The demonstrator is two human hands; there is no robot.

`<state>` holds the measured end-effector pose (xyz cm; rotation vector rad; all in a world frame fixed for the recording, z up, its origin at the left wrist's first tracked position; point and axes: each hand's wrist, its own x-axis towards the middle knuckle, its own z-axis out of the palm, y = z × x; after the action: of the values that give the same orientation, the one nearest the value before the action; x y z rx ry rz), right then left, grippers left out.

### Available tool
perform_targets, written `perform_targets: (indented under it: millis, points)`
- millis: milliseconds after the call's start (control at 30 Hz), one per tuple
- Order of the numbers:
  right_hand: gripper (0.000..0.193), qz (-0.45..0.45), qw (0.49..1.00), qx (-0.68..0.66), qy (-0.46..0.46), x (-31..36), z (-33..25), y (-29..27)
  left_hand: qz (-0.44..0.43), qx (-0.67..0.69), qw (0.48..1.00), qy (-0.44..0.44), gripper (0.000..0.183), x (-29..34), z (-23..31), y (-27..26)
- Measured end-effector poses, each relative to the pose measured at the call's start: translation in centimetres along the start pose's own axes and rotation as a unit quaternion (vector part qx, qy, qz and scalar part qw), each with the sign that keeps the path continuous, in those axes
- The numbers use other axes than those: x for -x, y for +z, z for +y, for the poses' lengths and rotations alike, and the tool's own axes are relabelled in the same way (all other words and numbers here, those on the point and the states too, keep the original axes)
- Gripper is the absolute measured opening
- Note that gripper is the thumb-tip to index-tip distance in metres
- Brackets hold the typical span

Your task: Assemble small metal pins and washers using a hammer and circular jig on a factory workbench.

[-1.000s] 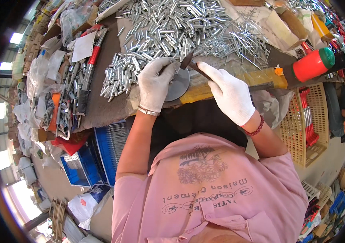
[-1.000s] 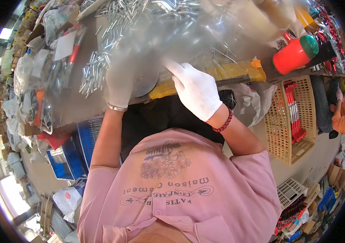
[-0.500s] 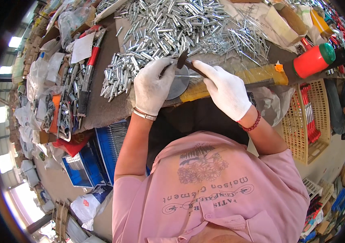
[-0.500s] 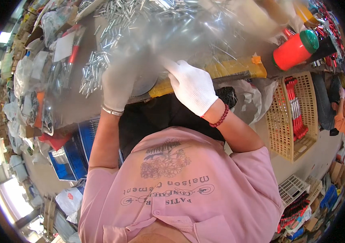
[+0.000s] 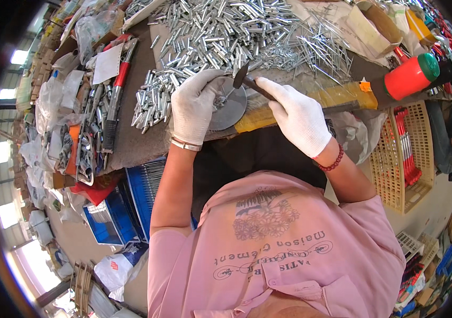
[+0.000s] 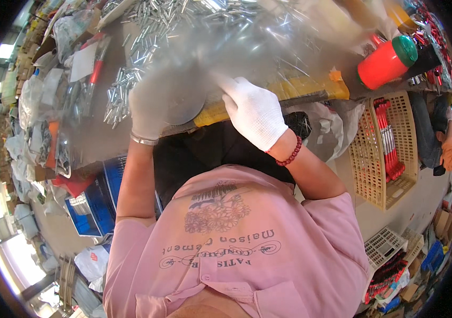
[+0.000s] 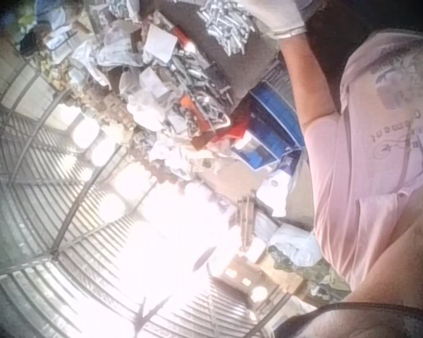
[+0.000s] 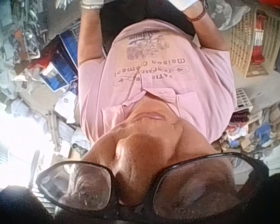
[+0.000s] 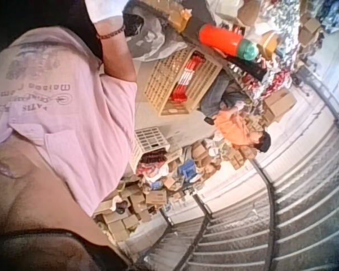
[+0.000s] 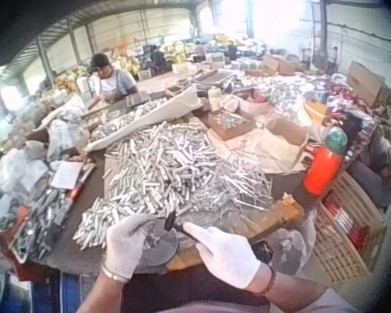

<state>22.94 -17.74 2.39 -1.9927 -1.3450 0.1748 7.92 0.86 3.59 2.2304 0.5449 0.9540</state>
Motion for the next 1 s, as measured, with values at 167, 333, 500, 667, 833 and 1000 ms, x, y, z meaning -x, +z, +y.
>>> perform_targets:
  millis: [167, 333, 500, 667, 833, 1000]
  points:
    - [0.05, 0.002, 1.0, -0.002, 0.001, 0.1, -0.5, 0.0, 0.008, 0.051, 0.998, -0.03, 0.012, 0.0, -0.1, 0.5]
    - [0.049, 0.005, 1.0, 0.018, -0.013, -0.2, -0.8, 0.2, 0.022, -0.028, 0.999, 0.025, 0.011, 0.0, -0.3, 0.3]
    - [0.049, 0.0, 0.998, 0.048, -0.034, -0.2, -0.5, 0.7, 0.009, -0.038, 0.999, 0.023, 0.01, 0.1, 0.4, 0.4]
    - [0.049, 0.027, 0.998, 0.041, -0.037, -0.2, -0.9, 0.9, 0.014, 0.017, 1.0, -0.011, 0.01, 0.4, 0.1, 0.5]
    - [0.05, -0.057, 0.996, 0.069, -0.028, 0.2, -0.2, 1.3, 0.002, 0.027, 0.999, -0.038, 0.011, 0.4, 1.2, 0.3]
    - [0.053, 0.047, 0.998, 0.01, -0.044, 0.0, -0.9, 0.7, 0.03, -0.021, 0.999, -0.006, 0.011, 0.8, 0.3, 0.2]
